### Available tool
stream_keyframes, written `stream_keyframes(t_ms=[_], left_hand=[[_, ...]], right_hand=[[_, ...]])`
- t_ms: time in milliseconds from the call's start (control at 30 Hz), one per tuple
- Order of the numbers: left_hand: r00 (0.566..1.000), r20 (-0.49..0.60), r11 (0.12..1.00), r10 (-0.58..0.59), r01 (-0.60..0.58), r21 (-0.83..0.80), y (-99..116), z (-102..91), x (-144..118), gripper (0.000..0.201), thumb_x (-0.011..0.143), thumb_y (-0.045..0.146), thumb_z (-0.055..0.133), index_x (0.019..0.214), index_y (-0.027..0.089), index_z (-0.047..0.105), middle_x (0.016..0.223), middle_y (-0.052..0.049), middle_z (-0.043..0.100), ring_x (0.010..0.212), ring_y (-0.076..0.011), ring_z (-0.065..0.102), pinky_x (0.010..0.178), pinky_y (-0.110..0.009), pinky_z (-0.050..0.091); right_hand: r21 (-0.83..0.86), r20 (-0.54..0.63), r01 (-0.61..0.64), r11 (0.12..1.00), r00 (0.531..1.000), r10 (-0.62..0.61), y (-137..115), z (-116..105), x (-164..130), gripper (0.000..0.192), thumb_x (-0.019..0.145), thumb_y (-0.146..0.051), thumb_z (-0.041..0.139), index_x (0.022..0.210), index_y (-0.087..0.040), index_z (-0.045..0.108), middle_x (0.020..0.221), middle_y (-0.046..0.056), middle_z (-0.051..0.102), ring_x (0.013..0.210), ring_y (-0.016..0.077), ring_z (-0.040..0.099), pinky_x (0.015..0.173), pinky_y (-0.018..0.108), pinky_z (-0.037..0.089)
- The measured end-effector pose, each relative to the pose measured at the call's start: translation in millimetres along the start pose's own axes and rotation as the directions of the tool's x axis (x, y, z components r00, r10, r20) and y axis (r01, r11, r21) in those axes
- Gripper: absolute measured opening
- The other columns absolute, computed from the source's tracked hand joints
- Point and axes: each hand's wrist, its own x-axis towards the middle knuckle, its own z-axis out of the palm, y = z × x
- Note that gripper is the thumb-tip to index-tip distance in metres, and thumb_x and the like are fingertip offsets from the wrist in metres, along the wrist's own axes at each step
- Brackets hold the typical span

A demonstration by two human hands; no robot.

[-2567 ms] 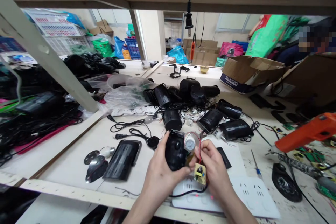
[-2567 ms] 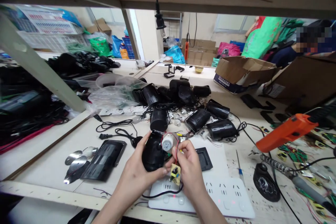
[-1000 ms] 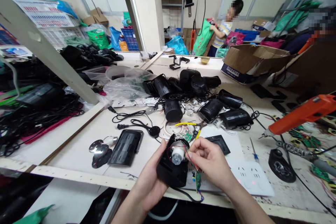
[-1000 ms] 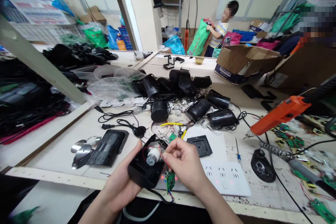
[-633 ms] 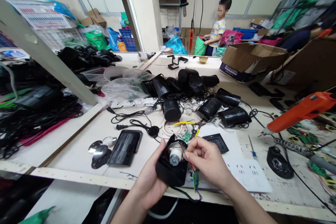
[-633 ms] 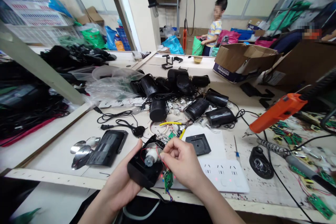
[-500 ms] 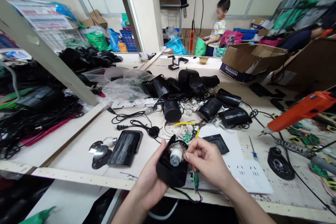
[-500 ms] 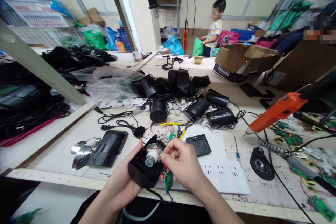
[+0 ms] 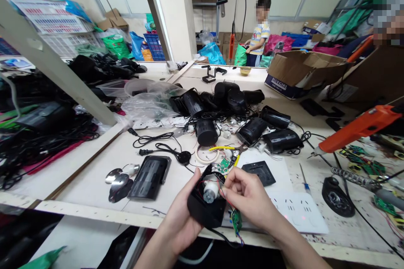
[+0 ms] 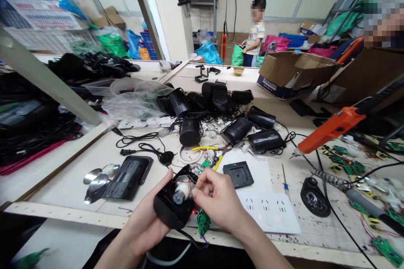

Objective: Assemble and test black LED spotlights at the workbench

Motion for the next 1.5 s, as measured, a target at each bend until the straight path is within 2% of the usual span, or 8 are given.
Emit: stream_keyframes(t_ms=[200,333,533,933,1133,1233,1367,1500], left_hand=[[0.999,-0.015,0.999,0.031,-0.03,0.044,0,2.9,1,0.044,0.099,0.039,0.041,0.084,0.008,0.068,0.065,-0.009,0.073,0.051,-0.0197,0.068,0.051,-0.029,0.055],[0.998,-0.008,0.998,0.065,-0.065,0.023,0,2.7,3,0.041,0.099,0.037,0.041,0.085,0.009,0.067,0.069,-0.01,0.074,0.053,-0.0201,0.068,0.052,-0.032,0.056],[1.0,0.017,0.999,0.025,-0.025,-0.03,2,5.1,3,0.046,0.1,0.038,0.038,0.082,0.008,0.068,0.07,-0.011,0.074,0.057,-0.0215,0.069,0.053,-0.033,0.057],[1.0,0.0,0.997,0.011,-0.011,-0.071,-3,10.5,2,0.048,0.1,0.039,0.038,0.081,0.008,0.069,0.068,-0.01,0.073,0.055,-0.0209,0.069,0.053,-0.032,0.058],[0.999,-0.022,0.997,0.039,-0.041,-0.067,-7,9.7,-1,0.045,0.101,0.036,0.038,0.082,0.008,0.068,0.071,-0.01,0.074,0.056,-0.0186,0.068,0.056,-0.03,0.057],[0.998,-0.037,0.995,0.056,-0.059,-0.079,-7,9.8,-1,0.041,0.1,0.035,0.04,0.087,0.009,0.068,0.076,-0.011,0.075,0.059,-0.0187,0.069,0.058,-0.031,0.058],[0.996,-0.074,0.996,0.052,-0.058,-0.07,-4,11.1,-2,0.04,0.1,0.035,0.04,0.086,0.01,0.067,0.075,-0.01,0.075,0.056,-0.0194,0.068,0.053,-0.032,0.058],[0.999,-0.053,0.999,0.015,-0.018,-0.05,3,8.8,0,0.042,0.101,0.033,0.038,0.083,0.009,0.066,0.07,-0.01,0.074,0.055,-0.0203,0.069,0.052,-0.035,0.059]], right_hand=[[-0.003,-0.031,-0.016,1.0,0.999,0.016,0,2,3,0.014,0.071,-0.029,0.061,0.066,-0.02,0.052,0.056,-0.003,0.052,0.05,0.0105,0.045,0.046,0.022,0.033],[0.054,-0.005,-0.045,0.998,0.999,0.045,-2,-2,4,0.015,0.07,-0.031,0.063,0.068,-0.019,0.055,0.055,-0.004,0.051,0.049,0.0096,0.046,0.048,0.022,0.036],[0.131,0.037,-0.061,0.989,0.998,0.057,-4,-7,3,0.024,0.074,-0.04,0.066,0.076,-0.017,0.059,0.057,-0.005,0.053,0.047,0.0086,0.048,0.044,0.02,0.039],[0.141,-0.043,-0.039,0.989,0.998,0.046,3,-6,3,0.027,0.073,-0.043,0.067,0.071,-0.016,0.06,0.053,-0.003,0.054,0.044,0.0088,0.049,0.043,0.02,0.039],[0.133,-0.093,0.039,0.99,0.995,-0.027,6,-1,0,0.024,0.077,-0.039,0.065,0.071,-0.016,0.059,0.055,-0.003,0.054,0.047,0.0088,0.048,0.046,0.021,0.04],[0.057,-0.114,0.107,0.993,0.988,-0.1,6,2,0,0.021,0.08,-0.035,0.062,0.071,-0.017,0.058,0.057,-0.003,0.053,0.048,0.0084,0.048,0.047,0.02,0.038],[-0.043,-0.12,0.194,0.98,0.973,-0.198,7,3,1,0.018,0.084,-0.03,0.059,0.073,-0.017,0.057,0.061,-0.003,0.055,0.049,0.008,0.05,0.046,0.02,0.036],[-0.104,-0.11,0.202,0.974,0.971,-0.213,5,1,1,0.011,0.086,-0.028,0.059,0.083,-0.018,0.061,0.062,-0.003,0.058,0.051,0.0093,0.053,0.048,0.02,0.039]])
